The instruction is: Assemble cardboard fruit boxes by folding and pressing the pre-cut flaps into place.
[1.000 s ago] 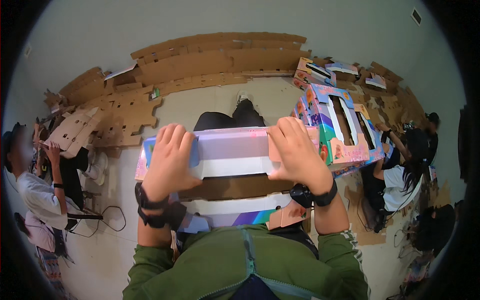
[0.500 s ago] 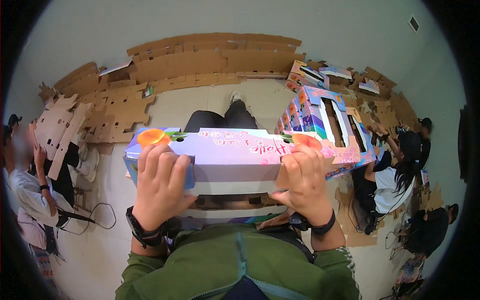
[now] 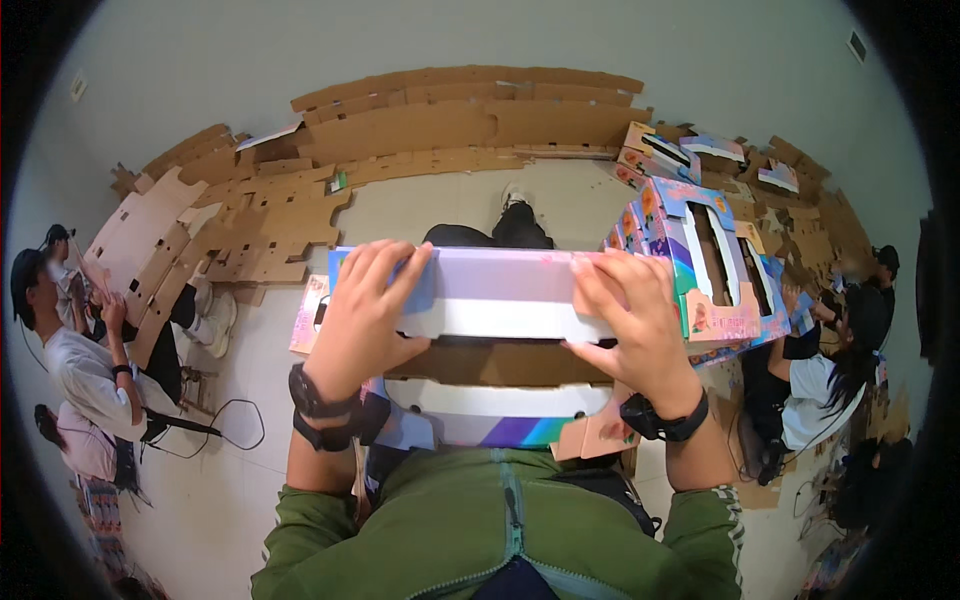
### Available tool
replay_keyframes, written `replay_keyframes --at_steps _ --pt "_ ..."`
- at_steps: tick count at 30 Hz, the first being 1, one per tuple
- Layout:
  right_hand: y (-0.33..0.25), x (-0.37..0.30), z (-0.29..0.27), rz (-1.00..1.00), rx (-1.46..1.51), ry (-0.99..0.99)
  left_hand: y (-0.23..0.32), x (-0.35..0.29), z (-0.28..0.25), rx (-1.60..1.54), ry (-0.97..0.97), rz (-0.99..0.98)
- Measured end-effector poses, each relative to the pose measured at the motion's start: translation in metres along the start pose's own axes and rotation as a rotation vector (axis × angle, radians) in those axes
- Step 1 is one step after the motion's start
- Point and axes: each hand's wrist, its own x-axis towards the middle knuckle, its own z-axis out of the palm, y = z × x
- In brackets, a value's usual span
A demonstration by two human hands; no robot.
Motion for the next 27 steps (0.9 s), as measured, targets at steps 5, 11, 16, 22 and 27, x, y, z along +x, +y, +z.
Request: replay_keyframes --at_steps 5,11,16,22,27 --pt "0.001 -0.015 0.004 -0.029 0.358 -0.347 -0.035 0.017 0.035 0.012 -0.132 -0.027" --pt "0.008 -0.037 0.028 -0.067 0.414 -0.470 -0.045 -0.002 0.028 -0.263 -0.413 0.120" --pt "0.012 -0.057 0.043 0.021 0.300 -0.389 -0.031 -0.041 0.022 -0.336 -0.424 0.165" --pt "-0.011 -0.073 0.054 0.133 0.174 -0.328 -0.009 -0.064 0.043 -0.376 -0.277 -0.051" --pt "-0.017 -0.079 0.055 0.159 0.107 -0.342 -0.001 -0.061 0.049 -0.361 -0.214 -0.135"
